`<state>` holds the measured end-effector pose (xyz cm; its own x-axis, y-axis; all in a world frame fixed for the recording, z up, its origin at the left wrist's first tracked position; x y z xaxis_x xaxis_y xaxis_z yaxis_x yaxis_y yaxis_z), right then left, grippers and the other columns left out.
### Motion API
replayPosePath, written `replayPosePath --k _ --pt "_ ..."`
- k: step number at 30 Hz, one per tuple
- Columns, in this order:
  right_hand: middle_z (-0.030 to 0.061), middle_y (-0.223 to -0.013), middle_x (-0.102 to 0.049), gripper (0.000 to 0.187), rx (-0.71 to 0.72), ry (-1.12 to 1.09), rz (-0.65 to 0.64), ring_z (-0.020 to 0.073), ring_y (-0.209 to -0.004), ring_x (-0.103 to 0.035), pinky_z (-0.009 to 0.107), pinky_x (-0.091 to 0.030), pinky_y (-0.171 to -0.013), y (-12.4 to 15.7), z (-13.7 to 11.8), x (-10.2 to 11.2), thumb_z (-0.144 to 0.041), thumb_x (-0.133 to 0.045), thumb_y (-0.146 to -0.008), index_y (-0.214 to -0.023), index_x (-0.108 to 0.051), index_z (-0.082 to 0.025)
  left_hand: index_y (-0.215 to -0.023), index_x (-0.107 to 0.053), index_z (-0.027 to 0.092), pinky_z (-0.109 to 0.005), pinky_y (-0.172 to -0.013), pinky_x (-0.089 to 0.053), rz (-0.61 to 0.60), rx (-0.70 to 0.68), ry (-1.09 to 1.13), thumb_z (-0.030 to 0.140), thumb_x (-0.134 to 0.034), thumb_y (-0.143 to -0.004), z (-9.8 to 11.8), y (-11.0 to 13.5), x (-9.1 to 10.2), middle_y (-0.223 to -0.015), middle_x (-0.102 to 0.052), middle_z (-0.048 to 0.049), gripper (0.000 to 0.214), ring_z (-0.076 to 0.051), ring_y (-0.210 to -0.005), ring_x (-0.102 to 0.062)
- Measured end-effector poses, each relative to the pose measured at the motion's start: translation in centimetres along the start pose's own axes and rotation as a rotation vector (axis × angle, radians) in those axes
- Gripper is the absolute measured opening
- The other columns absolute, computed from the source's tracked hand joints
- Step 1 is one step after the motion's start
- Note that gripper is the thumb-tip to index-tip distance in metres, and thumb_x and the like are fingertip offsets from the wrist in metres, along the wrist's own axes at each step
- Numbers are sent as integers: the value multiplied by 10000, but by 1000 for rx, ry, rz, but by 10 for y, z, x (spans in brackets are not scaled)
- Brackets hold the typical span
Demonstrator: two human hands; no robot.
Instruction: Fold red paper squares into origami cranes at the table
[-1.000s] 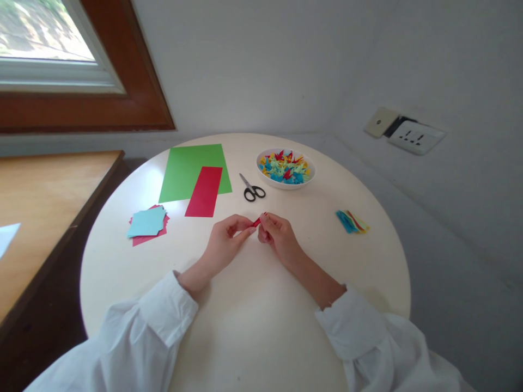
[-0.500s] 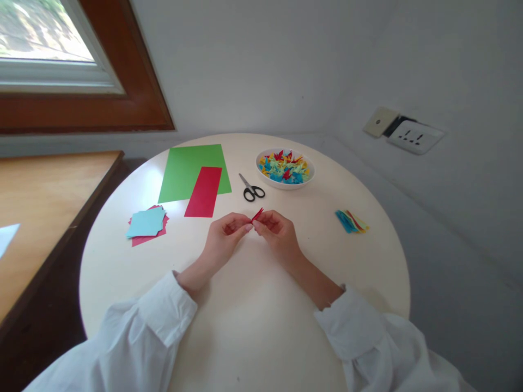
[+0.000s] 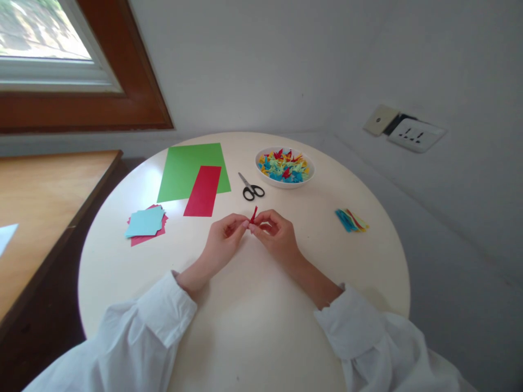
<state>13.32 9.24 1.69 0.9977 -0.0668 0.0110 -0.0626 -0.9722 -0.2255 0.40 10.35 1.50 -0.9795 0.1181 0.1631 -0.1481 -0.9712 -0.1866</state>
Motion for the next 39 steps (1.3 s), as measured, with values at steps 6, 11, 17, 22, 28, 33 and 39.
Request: replayPosePath --k 6,11,17,22,28,33,39 --pt "18 -769 -573 100 79 59 -21 142 -720 -568 277 -490 -644 0 -4 0 -261 -640 -708 -729 -567 -195 -744 -648 154 -241 -598 -430 19 1 -23 282 -608 -738 0 0 2 -704 -664 -29 135 -142 -644 -577" --pt "21 -776 -585 102 85 56 -11 145 -719 -572 277 -497 -640 0 -3 0 -272 -637 -710 -740 -575 -196 -737 -610 156 -225 -525 -379 37 24 27 344 -638 -726 1 1 3 -623 -635 -8 191 -120 -568 -540" --pt "21 -775 -593 71 105 55 -7 147 -720 -580 275 -492 -639 1 -4 1 -258 -627 -720 -740 -593 -200 -756 -533 170 -208 -500 -348 -7 118 195 390 -685 -679 -6 1 -3 -552 -624 24 278 -110 -523 -544" --pt "26 -781 -592 34 150 94 -24 145 -719 -573 274 -486 -631 1 -8 0 -235 -604 -746 -736 -605 -203 -720 -595 148 -212 -531 -379 22 150 207 371 -719 -640 -9 1 -2 -583 -628 16 268 -103 -552 -550" --pt "31 -783 -620 59 205 163 -23 154 -737 -583 287 -482 -653 2 -13 0 -214 -571 -778 -754 -624 -207 -716 -612 144 -219 -537 -389 41 158 206 372 -720 -639 -9 1 0 -606 -639 1 264 -112 -573 -560" --pt "35 -782 -635 92 323 301 -11 152 -733 -588 284 -483 -644 5 -25 -1 -186 -545 -800 -769 -629 -208 -719 -617 143 -216 -539 -397 60 136 180 340 -701 -659 -7 1 2 -609 -646 -3 222 -115 -577 -571" --pt "60 -896 -680 119 513 439 44 167 -875 -631 323 -514 -791 13 -38 -3 -146 -532 -811 -824 -630 -211 -714 -630 140 -228 -569 -433 76 97 173 306 -700 -658 -7 0 2 -660 -669 -18 188 -127 -611 -595"
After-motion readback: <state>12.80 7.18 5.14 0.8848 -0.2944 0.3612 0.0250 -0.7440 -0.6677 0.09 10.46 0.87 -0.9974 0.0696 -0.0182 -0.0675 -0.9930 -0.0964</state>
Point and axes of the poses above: each hand's wrist, its own y-axis away from the middle knuckle, its own x-axis out of the back of the hand, z = x × y, the point moved 9 cm from there along -y, towards the middle knuckle
